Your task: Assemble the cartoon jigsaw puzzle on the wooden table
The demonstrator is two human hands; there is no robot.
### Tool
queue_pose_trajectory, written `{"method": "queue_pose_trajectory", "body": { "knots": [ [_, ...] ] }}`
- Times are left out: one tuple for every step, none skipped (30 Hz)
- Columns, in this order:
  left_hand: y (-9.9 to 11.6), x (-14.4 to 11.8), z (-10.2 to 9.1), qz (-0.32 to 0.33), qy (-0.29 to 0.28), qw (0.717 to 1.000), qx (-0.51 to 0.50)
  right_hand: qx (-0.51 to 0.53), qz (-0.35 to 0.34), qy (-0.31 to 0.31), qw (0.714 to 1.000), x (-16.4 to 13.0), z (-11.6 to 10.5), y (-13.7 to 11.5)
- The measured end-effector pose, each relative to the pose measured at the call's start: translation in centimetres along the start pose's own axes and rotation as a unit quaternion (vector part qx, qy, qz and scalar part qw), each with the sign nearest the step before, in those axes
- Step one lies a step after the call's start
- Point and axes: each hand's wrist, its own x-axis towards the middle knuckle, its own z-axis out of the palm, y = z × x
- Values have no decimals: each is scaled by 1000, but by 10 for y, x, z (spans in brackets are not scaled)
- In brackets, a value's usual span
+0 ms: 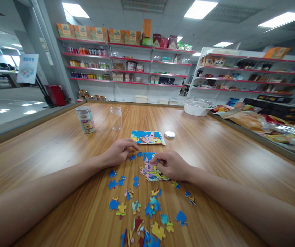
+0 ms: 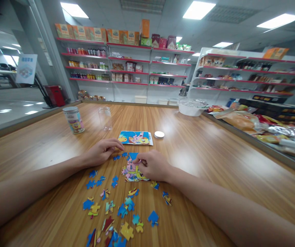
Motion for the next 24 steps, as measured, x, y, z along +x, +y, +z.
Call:
{"method": "queue_pose_trajectory", "body": {
  "knots": [
    [0, 0, -2, 3, -7, 1000, -5, 0, 0, 0, 1000, 0, 0, 0],
    [0, 0, -5, 2, -12, 1000, -7, 1, 0, 1, 1000, 0, 0, 0],
    [0, 0, -8, -5, -17, 1000, -4, 0, 1, 2, 1000, -1, 1, 1],
    [1, 0, -11, -15, -27, 1000, 0, 0, 2, 2, 1000, -1, 1, 1],
    [2, 0, -14, -22, -44, 999, 5, 0, 3, 1, 1000, -1, 1, 1],
    [3, 0, -18, -24, -67, 997, 8, 0, 4, 1, 1000, -1, 1, 1],
    [4, 0, -21, -18, -92, 996, 7, 1, 5, -1, 1000, -1, 1, 1],
    [4, 0, -23, -7, -115, 993, 5, 1, 5, -2, 1000, -1, 1, 1],
    [4, 0, -24, 4, -129, 992, 3, 1, 5, -3, 1000, -1, 1, 0],
    [3, 0, -25, 12, -132, 991, 3, 1, 6, -3, 1000, -1, 1, 0],
    [2, 0, -25, 15, -126, 992, 5, 0, 6, -3, 1000, 0, 1, 0],
    [1, -1, -23, 11, -114, 993, 11, -1, 6, -3, 1000, 0, 0, 0],
    [0, -1, -21, 5, -97, 995, 20, 0, 7, -3, 1000, 0, 0, 0],
    [0, -2, -19, -1, -80, 996, 31, 1, 7, -4, 1000, 0, 0, 0],
    [1, -3, -16, -3, -66, 997, 45, 3, 6, -5, 1000, 0, 0, 0],
    [3, -3, -13, 1, -60, 996, 59, 5, 5, -5, 1000, 0, 0, 0],
    [6, -4, -11, 9, -62, 996, 71, 6, 5, -6, 1000, 0, 0, 0],
    [9, -5, -9, 21, -72, 994, 78, 6, 4, -6, 1000, 0, 0, 0],
    [13, -5, -8, 36, -86, 993, 79, 4, 3, -6, 1000, 0, 0, 0],
    [17, -5, -8, 49, -99, 991, 74, 3, 2, -5, 1000, -1, 0, 0],
    [20, -5, -9, 59, -108, 990, 63, 2, 1, -5, 1000, -1, 0, 0],
    [21, -5, -10, 65, -109, 991, 52, 3, 2, -5, 1000, -1, 1, 0],
    [22, -5, -12, 67, -105, 991, 41, 4, 3, -5, 1000, -1, 1, 0],
    [20, -5, -14, 64, -95, 993, 36, 6, 5, -5, 1000, -1, 1, 0]
  ]
}}
